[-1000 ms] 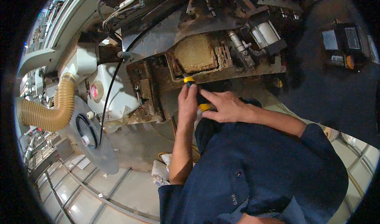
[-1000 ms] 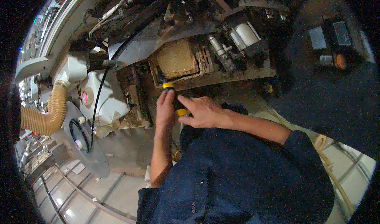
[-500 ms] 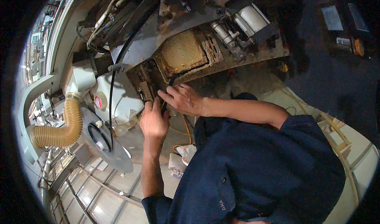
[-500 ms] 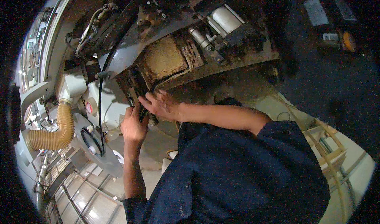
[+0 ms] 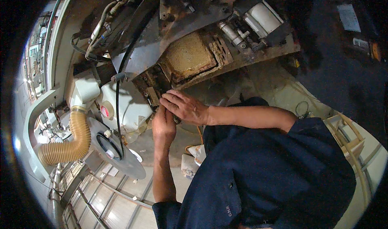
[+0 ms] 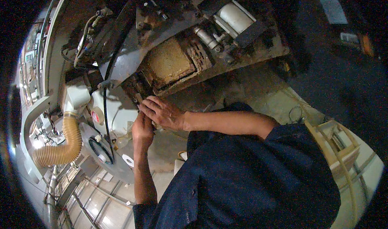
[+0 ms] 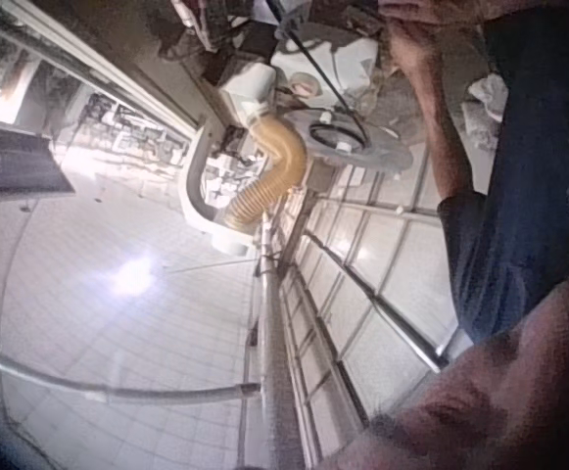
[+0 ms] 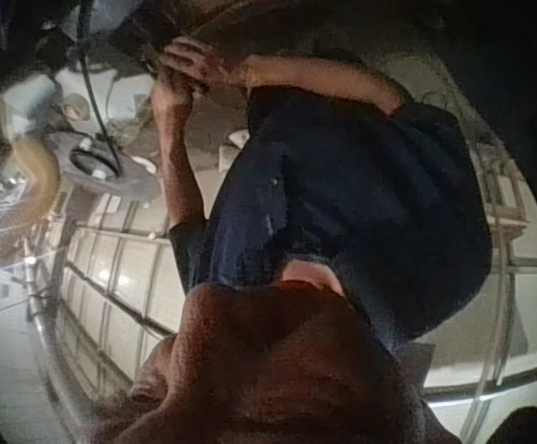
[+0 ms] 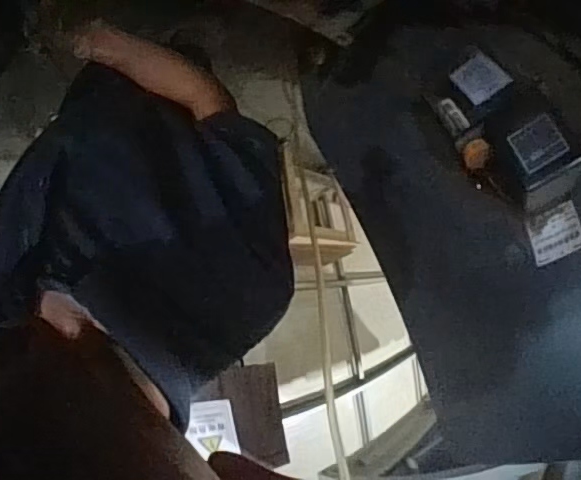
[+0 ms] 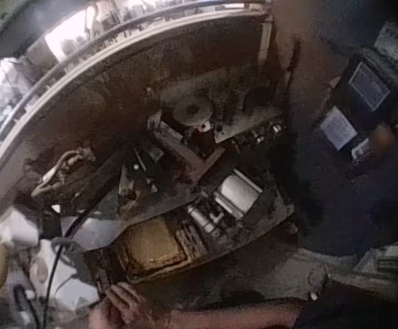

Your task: The person uses a scraping tool to clean residue from an industrial machine and handles several small metal components.

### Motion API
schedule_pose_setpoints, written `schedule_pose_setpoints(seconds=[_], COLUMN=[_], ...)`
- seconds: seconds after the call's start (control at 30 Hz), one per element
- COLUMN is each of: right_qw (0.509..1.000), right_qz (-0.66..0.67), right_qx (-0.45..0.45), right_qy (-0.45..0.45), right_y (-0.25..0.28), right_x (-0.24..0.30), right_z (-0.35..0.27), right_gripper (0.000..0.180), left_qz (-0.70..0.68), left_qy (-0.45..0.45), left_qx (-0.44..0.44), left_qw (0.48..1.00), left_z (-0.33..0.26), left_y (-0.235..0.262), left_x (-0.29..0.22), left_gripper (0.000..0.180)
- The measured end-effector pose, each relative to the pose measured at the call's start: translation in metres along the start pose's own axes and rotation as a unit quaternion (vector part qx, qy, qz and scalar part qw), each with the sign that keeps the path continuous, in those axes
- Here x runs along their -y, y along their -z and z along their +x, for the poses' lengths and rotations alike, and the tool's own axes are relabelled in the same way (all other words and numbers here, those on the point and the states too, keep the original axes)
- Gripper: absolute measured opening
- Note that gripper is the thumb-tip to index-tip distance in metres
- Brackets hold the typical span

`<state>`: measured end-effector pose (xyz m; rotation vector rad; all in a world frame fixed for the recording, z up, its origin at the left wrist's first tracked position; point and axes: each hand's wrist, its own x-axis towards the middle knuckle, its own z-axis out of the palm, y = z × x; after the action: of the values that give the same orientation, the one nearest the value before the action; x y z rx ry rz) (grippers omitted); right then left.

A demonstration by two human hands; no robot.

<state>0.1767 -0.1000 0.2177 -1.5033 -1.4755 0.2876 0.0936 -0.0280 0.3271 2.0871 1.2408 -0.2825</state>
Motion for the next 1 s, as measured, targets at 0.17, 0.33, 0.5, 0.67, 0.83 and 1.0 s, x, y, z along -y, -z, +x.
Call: schedule_pose_setpoints(seconds=[0.17, 0.33, 0.5, 0.67, 0.83, 1.0], right_qw=[0.997, 0.995, 0.979, 0.977, 0.971, 0.981], right_qz=[0.062, 0.074, 0.181, 0.194, 0.208, 0.168], right_qx=[0.007, 0.040, 0.055, 0.072, 0.108, 0.100], right_qy=[-0.044, -0.057, -0.079, -0.053, -0.045, -0.014], right_y=[0.008, 0.006, 0.001, 0.013, 0.021, 0.006], right_x=[0.003, -0.004, -0.011, -0.019, -0.019, -0.039], right_z=[0.005, 0.000, -0.009, -0.010, 0.000, -0.006], right_gripper=[0.055, 0.061, 0.074, 0.086, 0.088, 0.083], left_qz=[-0.004, 0.050, 0.049, 0.222, 0.120, 0.118], left_qy=[-0.021, -0.020, 0.036, 0.035, 0.040, 0.076], left_qx=[-0.001, -0.017, -0.001, 0.108, -0.013, 0.009], left_qw=[1.000, 0.998, 0.998, 0.968, 0.992, 0.990], left_z=[0.009, 0.015, 0.014, 0.023, 0.029, 0.037], left_y=[0.001, -0.013, -0.027, -0.033, -0.049, -0.032], left_x=[-0.002, 0.001, 0.005, 0.001, 0.010, -0.011], left_gripper=[0.026, 0.029, 0.027, 0.026, 0.046, 0.042])
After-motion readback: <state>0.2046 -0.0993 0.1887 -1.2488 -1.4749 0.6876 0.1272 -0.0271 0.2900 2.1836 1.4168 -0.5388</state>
